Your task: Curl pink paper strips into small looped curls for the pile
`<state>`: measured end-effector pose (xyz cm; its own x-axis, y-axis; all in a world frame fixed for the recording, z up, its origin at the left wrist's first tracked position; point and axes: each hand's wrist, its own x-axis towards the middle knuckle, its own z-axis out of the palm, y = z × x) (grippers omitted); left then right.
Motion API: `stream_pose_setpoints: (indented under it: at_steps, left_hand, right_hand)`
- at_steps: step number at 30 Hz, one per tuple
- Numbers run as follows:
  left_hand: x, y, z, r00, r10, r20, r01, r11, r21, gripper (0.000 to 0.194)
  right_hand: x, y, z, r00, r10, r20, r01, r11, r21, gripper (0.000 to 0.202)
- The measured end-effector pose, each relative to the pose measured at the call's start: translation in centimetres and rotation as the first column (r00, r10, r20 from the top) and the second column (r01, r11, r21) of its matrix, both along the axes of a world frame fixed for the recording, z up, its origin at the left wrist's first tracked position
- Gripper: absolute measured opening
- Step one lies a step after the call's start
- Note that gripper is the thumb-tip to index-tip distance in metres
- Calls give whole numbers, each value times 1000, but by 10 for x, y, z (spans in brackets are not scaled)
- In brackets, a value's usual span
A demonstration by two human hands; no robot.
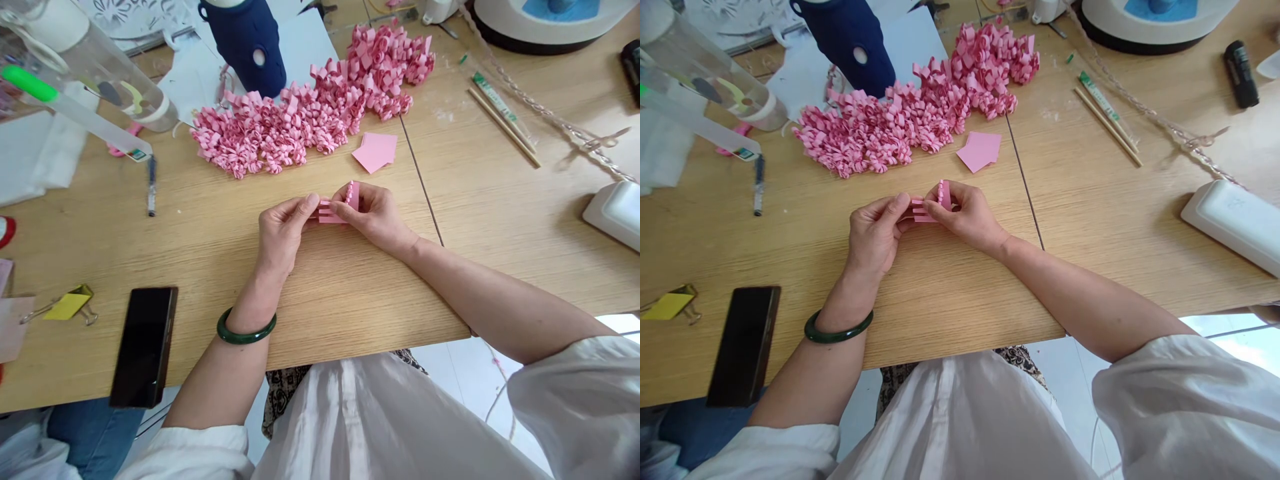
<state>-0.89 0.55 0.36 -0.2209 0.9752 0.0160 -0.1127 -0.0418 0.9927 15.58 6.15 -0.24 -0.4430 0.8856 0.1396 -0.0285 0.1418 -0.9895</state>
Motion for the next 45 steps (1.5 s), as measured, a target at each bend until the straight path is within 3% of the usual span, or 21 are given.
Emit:
stream_pose_setpoints:
  at_steps: [7,15,23,30,39,45]
  left_hand:
    - [-1,1,-1,999,-20,-36,21,1000,19,30]
    - [-3,3,-4,978,110,-177,-93,990,102,11]
    - [-2,2,-4,965,138,-224,-121,989,90,21]
    - [-1,1,-3,983,93,-158,-92,996,11,36]
    - [-3,1,-4,968,74,-239,-55,995,87,15]
    - [-2,2,-4,952,129,-279,-100,988,116,18]
  right_hand:
    - [0,0,1,999,16,-39,-16,1000,6,22]
    - [0,1,-4,999,34,-2,-34,999,29,25]
    - [-1,-1,-1,999,40,12,-40,999,7,41]
    - [-1,0,-3,1000,-1,4,1,1000,-16,33]
    - [-2,0,-3,1000,-4,5,4,999,-32,26]
    - [-1,-1,0,1000,13,26,-13,1000,24,27]
